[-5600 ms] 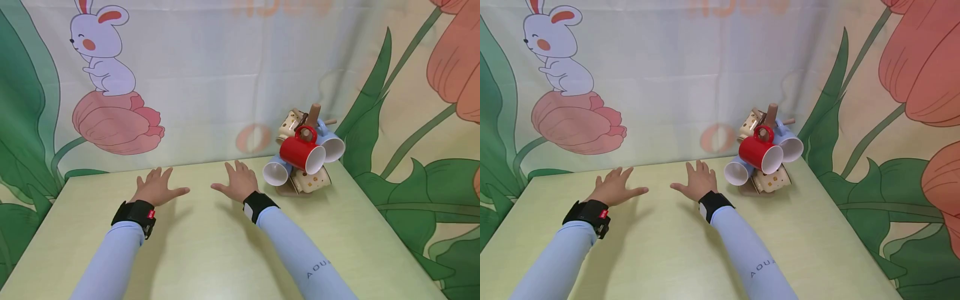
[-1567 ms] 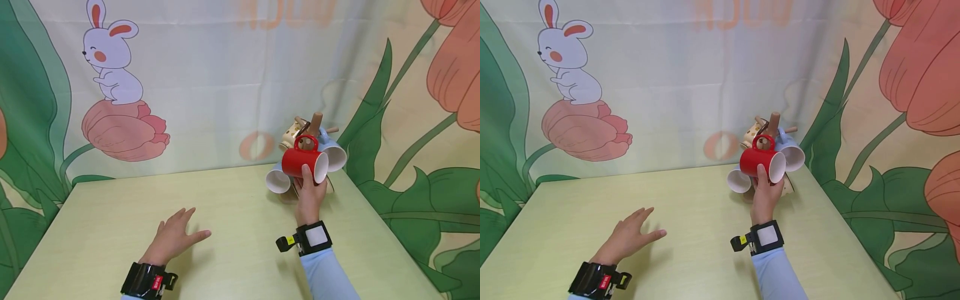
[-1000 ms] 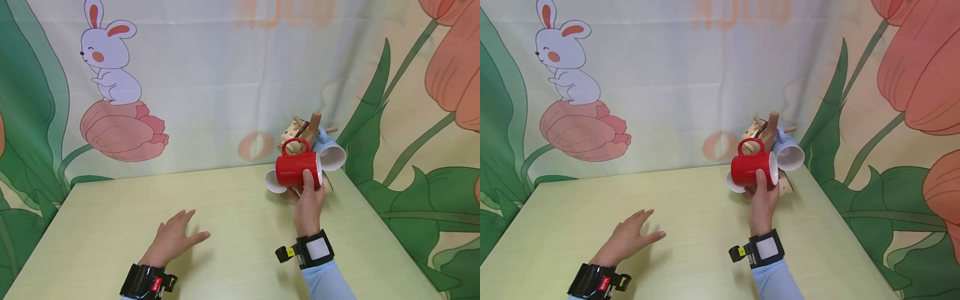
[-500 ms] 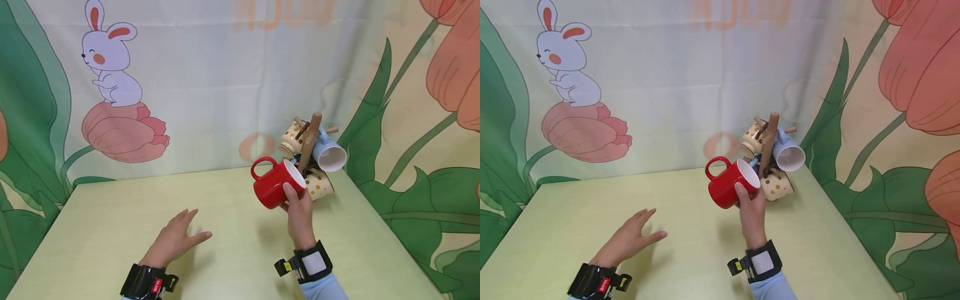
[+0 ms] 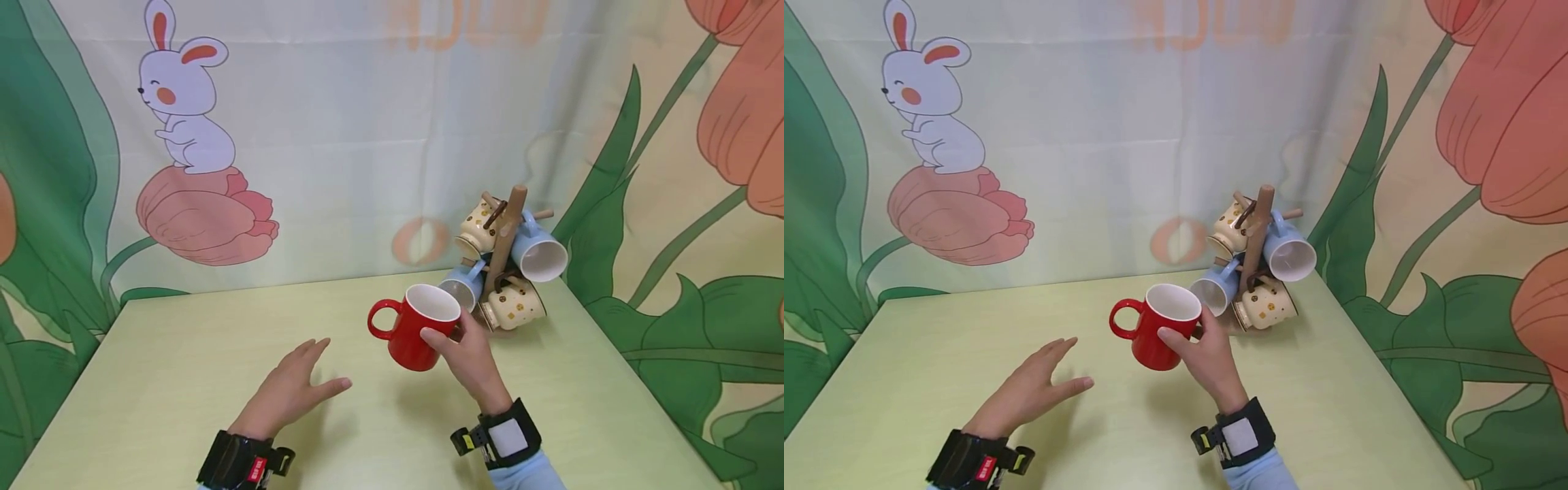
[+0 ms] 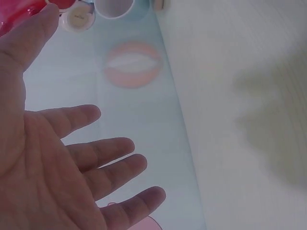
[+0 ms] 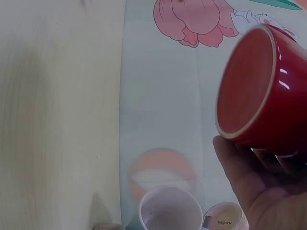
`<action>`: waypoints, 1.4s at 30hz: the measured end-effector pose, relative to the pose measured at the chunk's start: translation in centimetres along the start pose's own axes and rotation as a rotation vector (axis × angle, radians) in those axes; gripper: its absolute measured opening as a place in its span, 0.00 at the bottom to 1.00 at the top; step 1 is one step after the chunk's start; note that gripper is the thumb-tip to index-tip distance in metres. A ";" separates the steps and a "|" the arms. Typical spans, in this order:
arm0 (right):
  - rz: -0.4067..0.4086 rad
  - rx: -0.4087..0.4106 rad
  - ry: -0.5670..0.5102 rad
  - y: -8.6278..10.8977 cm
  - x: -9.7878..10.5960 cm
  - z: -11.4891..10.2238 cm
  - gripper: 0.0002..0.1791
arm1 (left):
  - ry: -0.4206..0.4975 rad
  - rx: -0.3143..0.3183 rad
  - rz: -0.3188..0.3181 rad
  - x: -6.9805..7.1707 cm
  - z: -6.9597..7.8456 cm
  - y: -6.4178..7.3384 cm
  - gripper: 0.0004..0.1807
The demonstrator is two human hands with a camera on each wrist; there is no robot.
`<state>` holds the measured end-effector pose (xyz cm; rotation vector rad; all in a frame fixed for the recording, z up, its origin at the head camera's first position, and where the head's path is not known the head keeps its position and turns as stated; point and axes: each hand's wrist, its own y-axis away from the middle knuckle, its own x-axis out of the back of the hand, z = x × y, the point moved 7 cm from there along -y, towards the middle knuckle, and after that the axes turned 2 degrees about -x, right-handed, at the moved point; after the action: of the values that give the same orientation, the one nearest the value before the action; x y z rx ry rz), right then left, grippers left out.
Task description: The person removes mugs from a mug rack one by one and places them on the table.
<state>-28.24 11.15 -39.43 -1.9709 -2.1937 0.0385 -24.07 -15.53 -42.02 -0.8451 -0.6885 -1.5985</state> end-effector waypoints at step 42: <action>-0.477 0.082 0.409 1.6 -5.3 1.6 0.35 | 0.108 -0.285 -0.195 -3.0 4.9 0.5 0.04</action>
<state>-26.36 6.24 -41.91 -1.2320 -2.2628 -0.3072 -22.53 -9.99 -41.68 -0.9105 -0.4830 -1.9349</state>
